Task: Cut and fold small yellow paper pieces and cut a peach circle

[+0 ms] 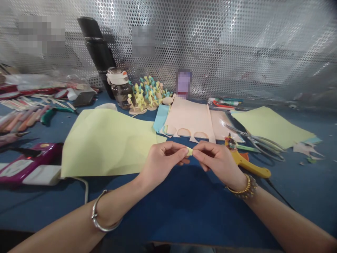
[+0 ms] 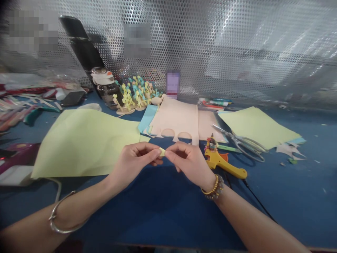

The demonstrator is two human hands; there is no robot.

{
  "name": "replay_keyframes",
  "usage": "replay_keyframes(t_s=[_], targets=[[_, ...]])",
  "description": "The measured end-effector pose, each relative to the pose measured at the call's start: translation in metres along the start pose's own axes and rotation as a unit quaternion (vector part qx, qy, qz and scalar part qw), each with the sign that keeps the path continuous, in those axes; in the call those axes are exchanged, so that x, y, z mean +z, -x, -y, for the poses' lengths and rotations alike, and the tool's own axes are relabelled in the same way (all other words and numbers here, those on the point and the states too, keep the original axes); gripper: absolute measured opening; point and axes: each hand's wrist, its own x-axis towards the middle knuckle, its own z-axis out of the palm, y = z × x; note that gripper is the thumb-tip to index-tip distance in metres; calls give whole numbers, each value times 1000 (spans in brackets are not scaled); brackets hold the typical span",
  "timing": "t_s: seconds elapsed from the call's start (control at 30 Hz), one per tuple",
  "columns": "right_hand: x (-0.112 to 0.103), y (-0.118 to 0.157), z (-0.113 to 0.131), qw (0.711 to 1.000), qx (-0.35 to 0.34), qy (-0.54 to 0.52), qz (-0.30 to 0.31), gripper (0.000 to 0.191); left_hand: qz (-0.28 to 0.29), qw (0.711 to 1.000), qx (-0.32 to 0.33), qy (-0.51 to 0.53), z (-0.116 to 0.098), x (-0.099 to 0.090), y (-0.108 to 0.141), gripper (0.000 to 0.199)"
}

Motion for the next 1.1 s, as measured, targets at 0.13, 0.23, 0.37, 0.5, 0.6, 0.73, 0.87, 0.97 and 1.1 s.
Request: replay_keyframes(t_s=[0.13,0.23,0.37,0.5,0.6,0.73,0.87,0.97,1.1], targets=[[2,2,0,1000,-2,18,-21,17,0,1000,21,-13,1,1,2,15],[3,1,-2,999,1,15,-43,16,5,999,32,-2,3,2,3,12],[2,-2,-5,999,1,-23,-23,17,2,999,9,38,3,2,1,13],[0,-2,-6,999,-2,-44,-6,18,12,999,10,52,3,1,-1,19],[0,-1,-6,999,-4,-40,-2,18,17,998,19,52,4,1,-1,18],[-1,0,-4,1000,-8,-17,-8,18,13,998,18,54,4,1,-1,17],[-1,0,0,1000,-20,9,-14,17,7,998,12,53,3,2,0,17],[0,0,0,999,-26,16,-19,17,7,999,19,42,3,2,1,17],[4,1,-1,999,-25,18,-40,16,5,999,37,19,5,2,1,16]])
